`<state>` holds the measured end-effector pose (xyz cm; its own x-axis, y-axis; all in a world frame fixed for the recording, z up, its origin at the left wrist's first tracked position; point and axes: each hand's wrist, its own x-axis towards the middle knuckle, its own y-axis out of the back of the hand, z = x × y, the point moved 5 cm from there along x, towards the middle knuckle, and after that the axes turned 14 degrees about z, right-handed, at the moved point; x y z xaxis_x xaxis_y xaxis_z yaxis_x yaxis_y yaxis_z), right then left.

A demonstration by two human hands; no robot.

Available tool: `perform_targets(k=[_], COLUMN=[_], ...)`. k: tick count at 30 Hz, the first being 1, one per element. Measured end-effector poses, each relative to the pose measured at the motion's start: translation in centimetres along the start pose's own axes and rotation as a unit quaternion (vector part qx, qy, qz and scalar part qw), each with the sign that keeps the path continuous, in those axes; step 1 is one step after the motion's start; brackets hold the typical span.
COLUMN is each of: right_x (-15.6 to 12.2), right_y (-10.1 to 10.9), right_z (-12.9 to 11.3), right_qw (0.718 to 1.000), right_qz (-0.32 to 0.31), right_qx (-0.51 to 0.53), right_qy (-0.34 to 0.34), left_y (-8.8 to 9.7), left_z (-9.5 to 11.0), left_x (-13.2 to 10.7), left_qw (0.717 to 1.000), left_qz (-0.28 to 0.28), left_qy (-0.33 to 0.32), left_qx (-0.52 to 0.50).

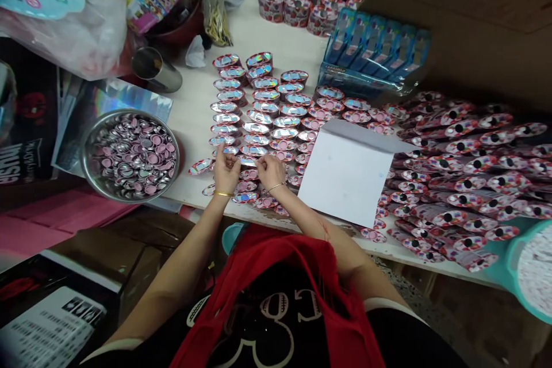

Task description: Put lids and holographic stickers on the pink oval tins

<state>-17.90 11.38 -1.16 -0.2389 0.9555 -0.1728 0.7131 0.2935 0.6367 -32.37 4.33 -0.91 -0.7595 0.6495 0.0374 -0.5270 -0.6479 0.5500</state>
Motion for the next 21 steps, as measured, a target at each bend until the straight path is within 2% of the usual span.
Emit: perform_targets(k=[4, 9, 12, 15, 18, 21], right_x=[-0.1, -0.6, -0.8, -0.8, -1.0, -1.4], right_y=[-0.4, -1.0, -1.4, -1.3, -0.8, 0.3], right_z=[-0.3, -0.7, -0.6, -0.5, -0.5, -0.9], right_qw=[0.992, 0.980, 0.977, 0.982, 0.987, 0.994], right_qz=[0.027, 0.025, 0.020, 0.033, 0.041, 0.057], right_qx=[-0.118, -0.184, -0.196, -0.175, -0.143, -0.066], right_qy=[0.038, 0.076, 0.082, 0.067, 0.055, 0.061], left_y=[-0.5, -1.0, -1.3, -1.1, -0.1, 1.8], left_z=[-0.2, -0.5, -0.8, -0.8, -0.3, 0.9], left_x=[0.4, 0.5, 0.4, 0.5, 1.0, 1.3], left_qw=[0.990, 0.978, 0.976, 0.977, 0.982, 0.991], left_qz=[-0.020, -0.037, -0.038, -0.012, 0.027, 0.064], left_qy=[-0.055, -0.086, -0.092, -0.094, -0.097, -0.100], left_qx=[0.127, 0.187, 0.192, 0.191, 0.157, 0.063])
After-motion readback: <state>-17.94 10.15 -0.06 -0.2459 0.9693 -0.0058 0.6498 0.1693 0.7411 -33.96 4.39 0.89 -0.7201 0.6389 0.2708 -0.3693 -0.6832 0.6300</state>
